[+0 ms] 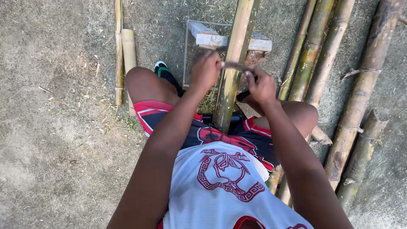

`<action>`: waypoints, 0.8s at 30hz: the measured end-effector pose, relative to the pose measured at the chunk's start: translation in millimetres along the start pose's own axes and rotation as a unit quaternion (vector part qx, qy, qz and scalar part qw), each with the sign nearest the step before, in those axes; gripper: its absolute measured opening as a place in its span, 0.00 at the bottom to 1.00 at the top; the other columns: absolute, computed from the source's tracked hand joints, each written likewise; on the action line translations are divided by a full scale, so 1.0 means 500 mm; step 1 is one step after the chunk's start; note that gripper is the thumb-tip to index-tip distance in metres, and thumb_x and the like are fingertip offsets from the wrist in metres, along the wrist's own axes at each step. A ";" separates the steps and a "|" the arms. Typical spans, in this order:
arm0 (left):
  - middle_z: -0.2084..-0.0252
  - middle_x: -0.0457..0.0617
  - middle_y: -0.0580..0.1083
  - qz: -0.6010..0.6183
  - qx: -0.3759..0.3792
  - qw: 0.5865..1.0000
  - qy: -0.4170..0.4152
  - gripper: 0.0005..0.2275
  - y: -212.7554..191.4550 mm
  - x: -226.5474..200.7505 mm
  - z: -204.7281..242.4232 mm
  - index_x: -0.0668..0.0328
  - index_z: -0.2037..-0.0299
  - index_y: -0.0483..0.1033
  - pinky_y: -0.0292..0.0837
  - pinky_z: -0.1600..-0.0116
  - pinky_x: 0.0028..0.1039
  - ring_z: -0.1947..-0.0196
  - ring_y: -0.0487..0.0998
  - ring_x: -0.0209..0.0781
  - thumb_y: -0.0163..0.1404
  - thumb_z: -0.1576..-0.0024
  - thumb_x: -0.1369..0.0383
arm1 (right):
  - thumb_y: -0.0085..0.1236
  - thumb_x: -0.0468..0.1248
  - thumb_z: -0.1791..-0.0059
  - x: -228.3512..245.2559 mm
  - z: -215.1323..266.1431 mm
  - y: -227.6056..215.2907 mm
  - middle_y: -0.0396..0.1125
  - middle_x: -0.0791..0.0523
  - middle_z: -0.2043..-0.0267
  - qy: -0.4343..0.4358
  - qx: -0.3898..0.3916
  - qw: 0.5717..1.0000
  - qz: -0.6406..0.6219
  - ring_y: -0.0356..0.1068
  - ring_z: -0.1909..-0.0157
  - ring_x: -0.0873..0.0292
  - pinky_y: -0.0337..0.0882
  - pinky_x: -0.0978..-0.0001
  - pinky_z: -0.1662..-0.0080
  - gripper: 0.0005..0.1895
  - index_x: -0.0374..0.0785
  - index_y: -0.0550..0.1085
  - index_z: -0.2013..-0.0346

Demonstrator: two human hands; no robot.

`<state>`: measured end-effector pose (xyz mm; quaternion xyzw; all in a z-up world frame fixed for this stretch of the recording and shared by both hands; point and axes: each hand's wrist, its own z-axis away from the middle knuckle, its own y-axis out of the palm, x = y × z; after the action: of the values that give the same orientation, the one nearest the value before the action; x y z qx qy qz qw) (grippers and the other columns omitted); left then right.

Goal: Splitting and shaving a piece of bamboo using a curved blade while sitting on a stool.

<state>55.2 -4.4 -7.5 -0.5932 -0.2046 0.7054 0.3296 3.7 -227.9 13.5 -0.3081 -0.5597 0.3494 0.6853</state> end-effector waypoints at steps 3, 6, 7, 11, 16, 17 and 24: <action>0.60 0.53 0.74 -0.010 -0.056 0.997 0.060 0.07 0.009 0.010 -0.042 0.58 0.66 0.73 0.70 0.61 0.50 0.61 0.78 0.58 0.57 0.45 0.67 | 0.57 0.50 0.45 0.001 -0.030 0.004 0.73 0.43 0.70 -0.041 -0.055 0.998 0.008 0.74 0.68 0.38 0.71 0.47 0.64 0.16 0.39 0.78 0.60; 0.61 0.53 0.73 -0.030 0.016 0.997 0.067 0.05 0.020 0.048 -0.010 0.58 0.65 0.72 0.72 0.59 0.48 0.63 0.79 0.56 0.54 0.40 0.69 | 0.55 0.48 0.44 0.001 0.018 0.022 0.74 0.44 0.68 -0.023 -0.048 0.998 0.029 0.74 0.68 0.40 0.72 0.47 0.64 0.15 0.40 0.77 0.60; 0.61 0.53 0.73 -0.031 0.019 0.997 0.066 0.05 0.018 0.062 0.030 0.58 0.65 0.72 0.72 0.59 0.48 0.63 0.79 0.56 0.54 0.40 0.69 | 0.55 0.48 0.44 0.008 0.058 0.029 0.74 0.44 0.68 -0.020 -0.047 0.998 0.028 0.74 0.68 0.40 0.72 0.47 0.64 0.15 0.40 0.77 0.60; 0.63 0.53 0.75 0.013 0.051 0.997 0.049 0.06 0.015 0.098 0.138 0.58 0.66 0.72 0.72 0.62 0.49 0.64 0.80 0.57 0.51 0.39 0.66 | 0.54 0.49 0.45 0.027 0.136 0.035 0.74 0.46 0.70 -0.027 0.019 0.999 0.031 0.75 0.69 0.41 0.72 0.47 0.65 0.16 0.40 0.77 0.64; 0.63 0.54 0.75 0.008 0.031 0.999 0.040 0.07 -0.001 0.071 0.111 0.58 0.65 0.73 0.71 0.62 0.51 0.64 0.79 0.61 0.54 0.40 0.65 | 0.55 0.50 0.46 0.012 0.071 0.016 0.73 0.48 0.74 -0.014 0.096 0.995 0.022 0.75 0.73 0.47 0.72 0.48 0.67 0.15 0.42 0.79 0.60; 0.62 0.54 0.74 0.001 0.002 0.999 0.038 0.06 -0.008 0.051 0.083 0.58 0.65 0.72 0.71 0.62 0.51 0.63 0.78 0.60 0.53 0.40 0.66 | 0.54 0.49 0.45 0.027 0.043 0.005 0.72 0.47 0.75 0.006 0.079 0.997 0.017 0.74 0.75 0.47 0.71 0.48 0.68 0.14 0.43 0.79 0.57; 0.60 0.50 0.74 -0.002 -0.092 0.988 0.126 0.08 0.016 0.063 -0.027 0.58 0.65 0.71 0.72 0.57 0.48 0.60 0.78 0.58 0.56 0.43 0.66 | 0.56 0.45 0.43 0.000 -0.019 0.039 0.73 0.48 0.70 -0.098 -0.083 0.991 0.050 0.75 0.73 0.45 0.71 0.49 0.69 0.12 0.40 0.76 0.60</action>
<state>64.1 10.8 -38.0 -0.7047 -0.2267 0.6024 0.2986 10.4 -217.0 -4.2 -0.3556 -0.6350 0.3638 0.5814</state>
